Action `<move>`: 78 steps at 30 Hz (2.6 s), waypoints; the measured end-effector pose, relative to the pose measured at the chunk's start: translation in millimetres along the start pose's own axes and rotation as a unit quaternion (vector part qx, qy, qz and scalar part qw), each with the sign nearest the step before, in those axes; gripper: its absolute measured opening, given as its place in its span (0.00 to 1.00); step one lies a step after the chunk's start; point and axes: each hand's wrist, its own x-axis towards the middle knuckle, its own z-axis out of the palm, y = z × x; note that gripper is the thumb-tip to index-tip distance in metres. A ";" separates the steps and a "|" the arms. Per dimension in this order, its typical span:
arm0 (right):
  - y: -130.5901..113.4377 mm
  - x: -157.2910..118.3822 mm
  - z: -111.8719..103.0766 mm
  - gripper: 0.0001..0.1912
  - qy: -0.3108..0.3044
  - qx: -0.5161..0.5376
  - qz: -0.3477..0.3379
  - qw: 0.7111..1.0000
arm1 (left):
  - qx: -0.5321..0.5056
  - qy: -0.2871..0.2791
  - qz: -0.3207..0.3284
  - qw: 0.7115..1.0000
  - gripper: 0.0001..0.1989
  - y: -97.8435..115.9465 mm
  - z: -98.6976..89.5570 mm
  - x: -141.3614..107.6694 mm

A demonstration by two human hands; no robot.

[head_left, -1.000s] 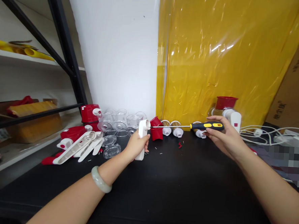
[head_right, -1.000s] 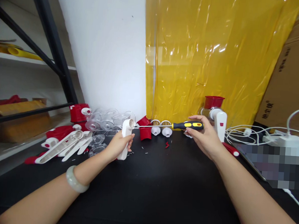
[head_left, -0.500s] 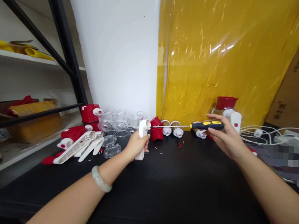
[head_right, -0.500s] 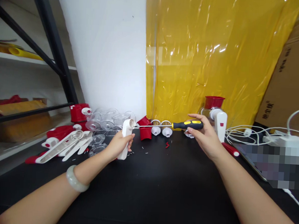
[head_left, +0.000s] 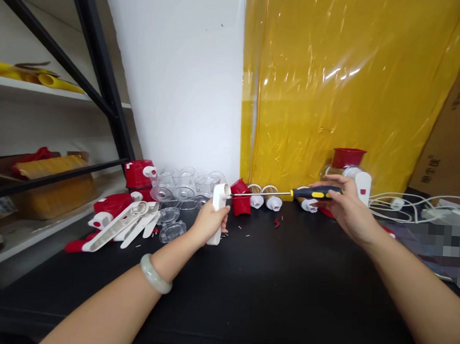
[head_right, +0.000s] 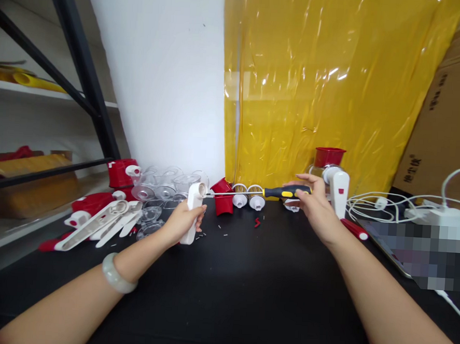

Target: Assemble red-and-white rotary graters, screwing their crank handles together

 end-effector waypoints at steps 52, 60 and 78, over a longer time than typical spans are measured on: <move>2.3 2.8 -4.9 0.21 -0.023 -0.020 0.039 0.999 | 0.072 -0.003 0.024 0.997 0.09 -0.1 -5.3 4.6; 1.8 -0.7 -3.3 0.23 -0.044 -0.148 0.089 0.984 | 0.105 0.002 0.035 0.994 0.11 -3.6 -11.0 10.6; -2.7 0.3 -6.2 0.28 -0.077 -0.108 0.027 0.991 | 0.136 -0.007 0.047 0.990 0.11 -6.2 -12.8 12.2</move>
